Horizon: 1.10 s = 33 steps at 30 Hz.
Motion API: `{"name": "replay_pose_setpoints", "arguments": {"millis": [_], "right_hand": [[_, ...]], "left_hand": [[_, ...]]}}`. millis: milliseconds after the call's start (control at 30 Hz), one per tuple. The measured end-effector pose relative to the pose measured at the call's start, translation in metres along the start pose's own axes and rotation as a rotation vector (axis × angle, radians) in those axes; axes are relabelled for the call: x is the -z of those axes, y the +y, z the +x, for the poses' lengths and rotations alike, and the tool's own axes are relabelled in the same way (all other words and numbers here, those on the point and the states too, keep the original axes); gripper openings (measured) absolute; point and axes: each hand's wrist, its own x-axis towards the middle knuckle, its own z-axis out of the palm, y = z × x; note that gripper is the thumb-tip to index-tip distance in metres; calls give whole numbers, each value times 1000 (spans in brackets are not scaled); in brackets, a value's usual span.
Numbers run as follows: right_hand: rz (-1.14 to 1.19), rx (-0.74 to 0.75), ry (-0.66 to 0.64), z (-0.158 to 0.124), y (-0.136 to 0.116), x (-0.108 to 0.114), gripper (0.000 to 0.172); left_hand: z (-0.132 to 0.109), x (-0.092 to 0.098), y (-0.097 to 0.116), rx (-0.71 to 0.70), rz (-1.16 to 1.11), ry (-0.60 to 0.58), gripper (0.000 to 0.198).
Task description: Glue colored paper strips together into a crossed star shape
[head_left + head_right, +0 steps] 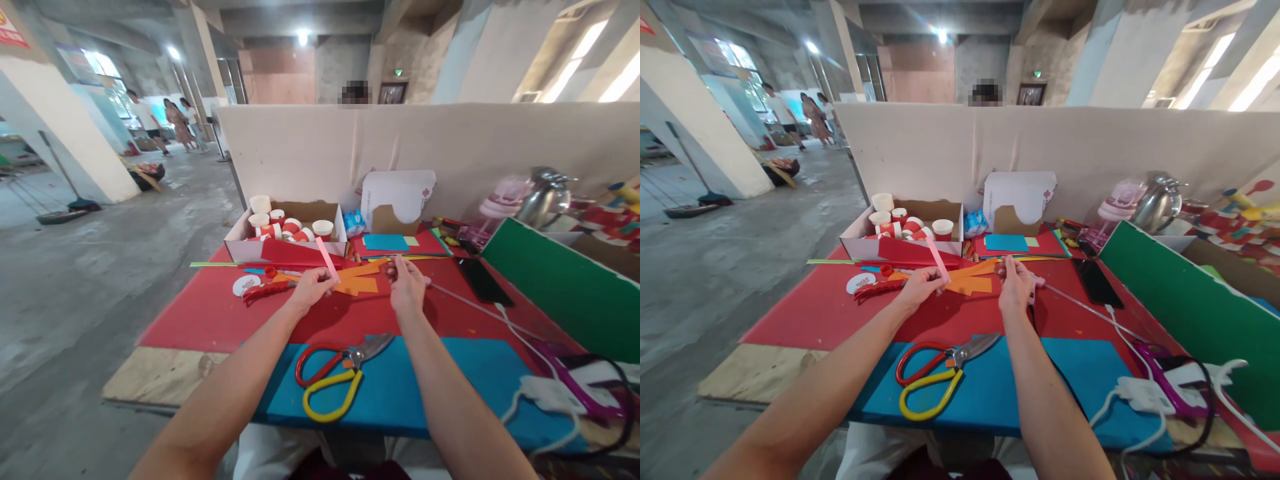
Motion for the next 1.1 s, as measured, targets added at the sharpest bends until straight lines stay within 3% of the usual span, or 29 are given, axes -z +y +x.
{"name": "replay_pose_setpoints", "arguments": {"millis": [67, 200, 267, 400, 700, 900, 1100], "right_hand": [[10, -57, -58, -4, 2, -1, 23], [-91, -314, -488, -26, 9, -14, 24], [-159, -369, -623, -38, 12, -20, 26], [-272, -330, -564, -48, 17, -25, 26], [-216, -343, -517, -47, 21, -25, 32], [-153, -232, -310, -29, 7, -19, 34], [-169, -116, -274, -13, -4, -8, 31]], "left_hand": [[0, -1, 0, 0, -46, 6, 22], [-2, -4, -1, -20, -94, -7, 23], [-3, -5, -1, -19, -84, -27, 23], [-4, -7, -1, 0, -65, -40, 25], [-2, -5, -4, -14, -104, -78, 28], [1, 5, -2, -42, -13, -23, 25], [1, 7, 0, -32, 6, 1, 26]]}}
